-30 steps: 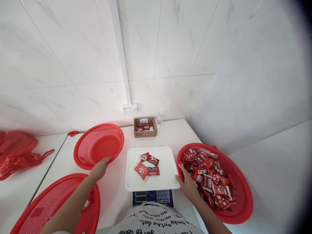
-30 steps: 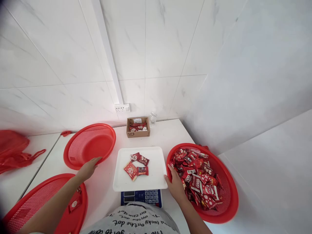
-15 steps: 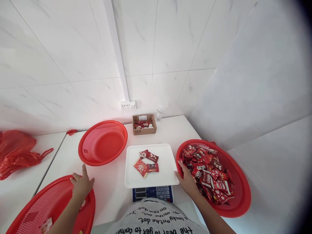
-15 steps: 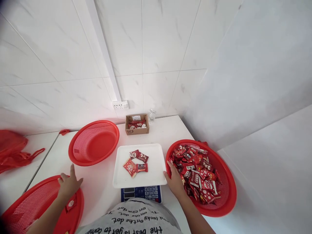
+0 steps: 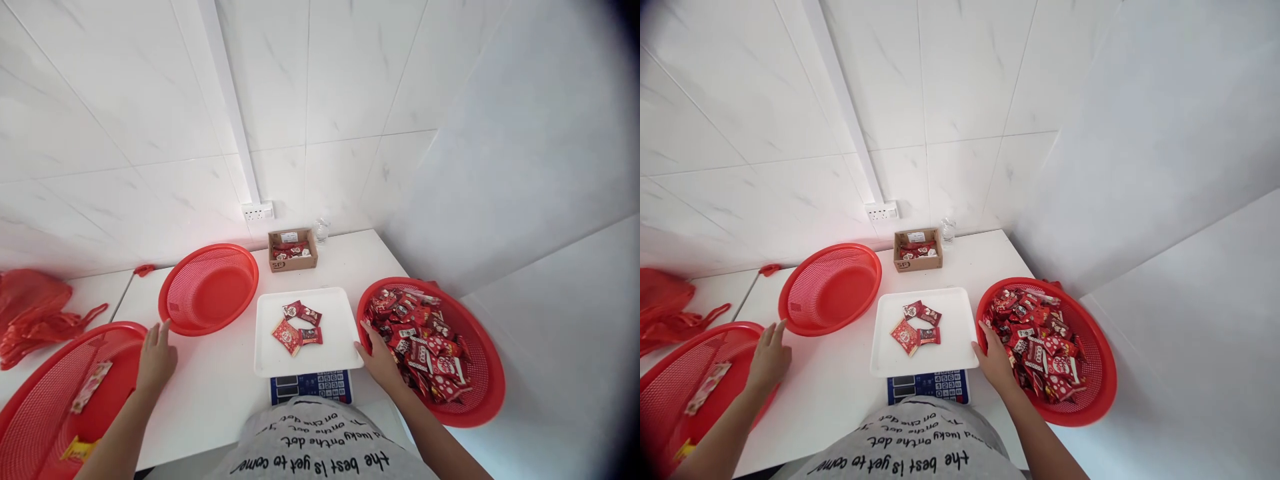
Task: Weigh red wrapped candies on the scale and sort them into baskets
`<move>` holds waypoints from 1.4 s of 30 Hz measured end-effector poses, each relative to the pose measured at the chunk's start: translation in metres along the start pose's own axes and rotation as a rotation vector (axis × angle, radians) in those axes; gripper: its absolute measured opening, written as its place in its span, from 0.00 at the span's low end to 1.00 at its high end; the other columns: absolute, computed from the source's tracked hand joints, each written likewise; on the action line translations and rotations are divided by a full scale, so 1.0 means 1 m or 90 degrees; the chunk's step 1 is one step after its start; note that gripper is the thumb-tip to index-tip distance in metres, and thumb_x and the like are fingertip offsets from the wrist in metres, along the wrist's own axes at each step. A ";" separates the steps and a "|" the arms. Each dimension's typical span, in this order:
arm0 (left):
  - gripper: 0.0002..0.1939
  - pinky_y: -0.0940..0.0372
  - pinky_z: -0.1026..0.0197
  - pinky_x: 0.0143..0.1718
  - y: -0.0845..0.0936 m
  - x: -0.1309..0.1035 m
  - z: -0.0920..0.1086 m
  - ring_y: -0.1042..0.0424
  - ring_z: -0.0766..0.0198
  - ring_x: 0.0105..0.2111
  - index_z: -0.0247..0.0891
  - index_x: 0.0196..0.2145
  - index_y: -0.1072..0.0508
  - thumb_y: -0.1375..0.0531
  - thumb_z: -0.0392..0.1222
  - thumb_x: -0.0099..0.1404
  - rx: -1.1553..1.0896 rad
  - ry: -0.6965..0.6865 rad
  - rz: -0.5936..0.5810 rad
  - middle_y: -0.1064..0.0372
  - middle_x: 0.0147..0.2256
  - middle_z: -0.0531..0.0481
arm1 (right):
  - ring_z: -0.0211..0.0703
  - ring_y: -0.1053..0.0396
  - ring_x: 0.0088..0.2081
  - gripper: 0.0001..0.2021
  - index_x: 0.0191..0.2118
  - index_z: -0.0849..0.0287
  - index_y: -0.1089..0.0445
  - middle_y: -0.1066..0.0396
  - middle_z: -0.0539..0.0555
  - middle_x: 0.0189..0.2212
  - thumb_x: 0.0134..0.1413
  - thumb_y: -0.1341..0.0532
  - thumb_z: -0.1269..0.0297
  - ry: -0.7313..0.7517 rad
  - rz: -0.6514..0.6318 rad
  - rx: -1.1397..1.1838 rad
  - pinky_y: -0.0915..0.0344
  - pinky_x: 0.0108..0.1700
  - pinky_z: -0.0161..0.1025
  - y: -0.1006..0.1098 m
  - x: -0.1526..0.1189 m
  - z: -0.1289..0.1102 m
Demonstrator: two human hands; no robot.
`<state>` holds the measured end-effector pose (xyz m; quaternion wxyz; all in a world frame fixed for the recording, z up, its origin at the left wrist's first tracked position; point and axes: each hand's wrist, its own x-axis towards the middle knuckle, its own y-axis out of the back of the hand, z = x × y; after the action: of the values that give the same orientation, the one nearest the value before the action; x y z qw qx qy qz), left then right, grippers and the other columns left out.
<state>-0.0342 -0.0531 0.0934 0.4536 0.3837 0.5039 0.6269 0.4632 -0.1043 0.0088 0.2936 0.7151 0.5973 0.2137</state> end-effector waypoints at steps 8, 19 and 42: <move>0.32 0.59 0.46 0.61 -0.069 -0.039 0.157 0.62 0.52 0.64 0.44 0.62 0.50 0.49 0.55 0.63 -0.081 -0.491 -0.171 0.59 0.64 0.44 | 0.46 0.45 0.59 0.27 0.58 0.59 0.44 0.42 0.58 0.57 0.53 0.48 0.58 -0.010 0.005 0.014 0.49 0.60 0.49 0.000 0.000 -0.001; 0.29 0.55 0.43 0.55 -0.106 -0.049 0.241 0.46 0.47 0.56 0.43 0.55 0.38 0.49 0.60 0.61 -0.084 -0.515 -0.124 0.42 0.56 0.40 | 0.46 0.46 0.59 0.27 0.59 0.57 0.45 0.43 0.57 0.58 0.52 0.47 0.59 -0.006 0.005 0.018 0.50 0.61 0.49 -0.001 0.001 0.001; 0.17 0.43 0.64 0.27 -0.045 0.000 0.225 0.36 0.67 0.26 0.38 0.27 0.33 0.46 0.56 0.59 -0.395 -0.077 0.021 0.35 0.26 0.53 | 0.47 0.46 0.60 0.27 0.58 0.60 0.44 0.42 0.59 0.57 0.52 0.49 0.57 -0.007 0.004 0.000 0.49 0.60 0.48 -0.004 0.002 0.007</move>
<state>0.1851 0.0144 0.0938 0.5682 0.2716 0.2542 0.7340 0.4650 -0.1029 0.0010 0.2957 0.7183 0.5933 0.2110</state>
